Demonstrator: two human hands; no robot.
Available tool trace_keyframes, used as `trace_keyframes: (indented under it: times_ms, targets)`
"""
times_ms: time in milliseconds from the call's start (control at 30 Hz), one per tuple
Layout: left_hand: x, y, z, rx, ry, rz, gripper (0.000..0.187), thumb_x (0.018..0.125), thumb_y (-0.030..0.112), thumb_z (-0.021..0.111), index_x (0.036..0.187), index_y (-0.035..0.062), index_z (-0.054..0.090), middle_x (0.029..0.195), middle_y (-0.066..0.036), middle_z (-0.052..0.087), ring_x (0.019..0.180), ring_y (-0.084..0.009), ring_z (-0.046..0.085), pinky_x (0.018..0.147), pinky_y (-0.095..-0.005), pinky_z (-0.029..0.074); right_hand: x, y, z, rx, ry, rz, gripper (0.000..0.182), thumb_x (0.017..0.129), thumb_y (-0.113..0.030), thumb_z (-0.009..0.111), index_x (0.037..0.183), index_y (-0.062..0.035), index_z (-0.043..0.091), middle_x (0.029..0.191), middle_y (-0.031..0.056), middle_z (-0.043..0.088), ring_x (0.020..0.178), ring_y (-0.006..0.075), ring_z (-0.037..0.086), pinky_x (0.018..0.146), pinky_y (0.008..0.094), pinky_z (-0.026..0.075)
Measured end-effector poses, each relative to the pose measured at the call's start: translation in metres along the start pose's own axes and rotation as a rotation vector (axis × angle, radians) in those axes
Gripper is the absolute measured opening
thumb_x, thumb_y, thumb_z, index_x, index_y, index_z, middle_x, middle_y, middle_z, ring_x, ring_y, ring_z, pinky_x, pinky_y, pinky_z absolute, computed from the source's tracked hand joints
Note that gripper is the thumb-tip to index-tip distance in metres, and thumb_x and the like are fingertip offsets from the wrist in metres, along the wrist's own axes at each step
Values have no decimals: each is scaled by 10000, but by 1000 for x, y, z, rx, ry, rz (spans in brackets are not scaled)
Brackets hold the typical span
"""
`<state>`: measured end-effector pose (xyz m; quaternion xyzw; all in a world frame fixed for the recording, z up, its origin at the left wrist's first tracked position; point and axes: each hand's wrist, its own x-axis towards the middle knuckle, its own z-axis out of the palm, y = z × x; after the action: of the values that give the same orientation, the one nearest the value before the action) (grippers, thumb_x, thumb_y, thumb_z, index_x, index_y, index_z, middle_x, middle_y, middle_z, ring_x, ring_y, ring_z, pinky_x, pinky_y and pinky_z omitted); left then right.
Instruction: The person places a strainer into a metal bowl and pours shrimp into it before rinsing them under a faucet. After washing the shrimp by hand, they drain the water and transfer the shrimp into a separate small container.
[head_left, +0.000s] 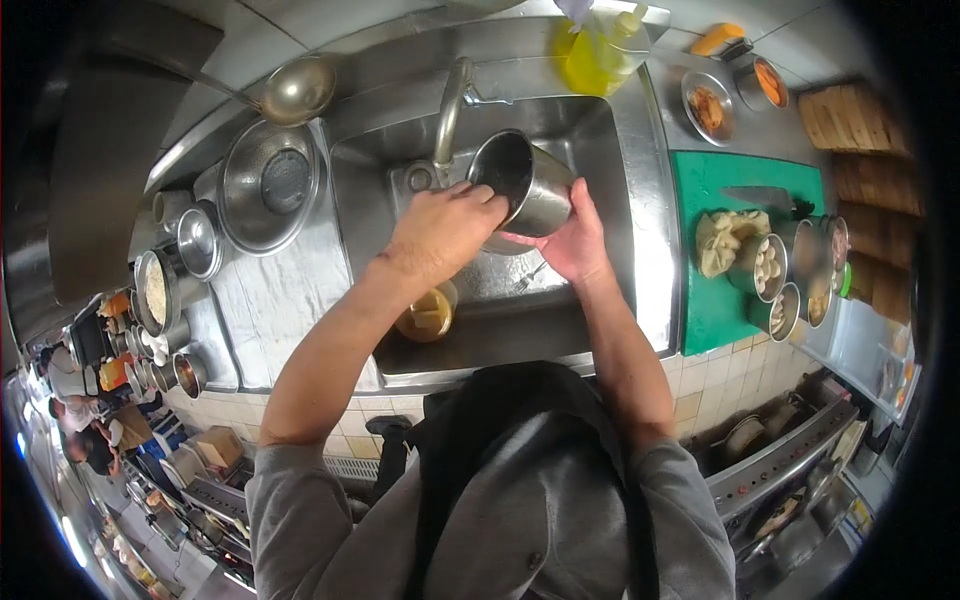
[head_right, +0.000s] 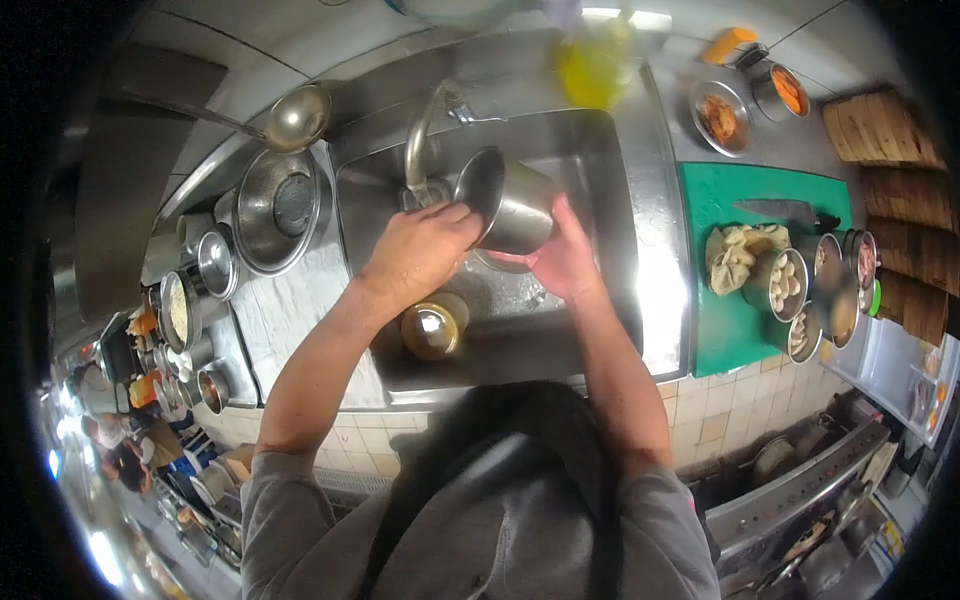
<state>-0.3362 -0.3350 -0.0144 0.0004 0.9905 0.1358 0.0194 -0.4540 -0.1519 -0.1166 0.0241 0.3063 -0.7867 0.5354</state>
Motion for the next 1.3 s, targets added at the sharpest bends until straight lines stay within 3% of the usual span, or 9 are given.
trace_keyframes:
  times_ms: [433,533,633,733,833,933,1033,1133,1300]
  targets:
    - [-1,-11,-5,-256,-61,-19,128,904,156,734,908,80,631,941,-72,672,995,-318,691,824,-471,571,8,8,-2,-1,57,-54,711,947,-600,550,1450,-98,540,1411,157,629,1275,380,630,989,639,555]
    - [-6,-16,1,-295,46,-8,160,878,141,758,906,69,617,954,-74,685,969,-312,681,792,-428,568,8,5,-2,6,89,-88,745,928,-618,556,1455,-92,537,1409,157,628,1276,374,629,969,631,567]
    - [-15,-22,9,-636,300,17,163,915,184,768,1020,86,691,1049,-111,721,989,-307,716,825,-369,580,5,-2,-8,-17,67,-135,778,905,-630,575,1468,-94,531,1423,151,618,1298,365,615,977,627,559]
    - [-14,-25,27,-1030,287,-502,300,930,245,778,1160,63,717,1062,-163,737,976,-315,743,850,-344,582,-2,-10,-9,-20,40,-151,820,875,-644,610,1479,-96,528,1457,142,594,1346,337,578,1054,574,515]
    - [2,-23,29,-881,140,-578,410,899,241,784,1221,2,697,1022,-213,740,948,-374,744,857,-406,594,2,-7,-9,-57,44,-152,865,861,-621,639,1519,-81,488,1471,137,580,1359,319,563,1127,498,464]
    - [22,-9,3,-581,3,-606,392,888,266,746,1136,-30,682,1042,-249,739,988,-443,718,895,-462,591,1,-4,4,-119,-17,-177,933,832,-528,738,1575,-57,427,1509,126,536,1396,290,513,1184,437,386]
    - [29,-21,29,-440,13,-535,328,897,191,703,1140,-28,678,1085,-278,725,1047,-465,701,902,-507,578,1,-4,4,-318,-24,-240,971,829,-464,768,1599,-17,381,1527,136,511,1410,275,495,1182,422,381]
    - [33,-22,36,-414,-131,-495,290,897,139,680,1129,-34,675,1076,-286,722,1051,-473,698,901,-516,576,-3,0,-6,-365,35,-276,1029,801,-470,773,1609,-2,341,1499,150,525,1388,276,521,1175,416,399]
    - [45,-9,46,-536,-101,-506,227,917,75,614,1098,-48,671,1070,-315,712,1060,-487,686,906,-525,549,-13,-2,-17,-375,103,-299,1016,796,-452,780,1599,4,356,1502,152,518,1384,282,524,1174,417,401]
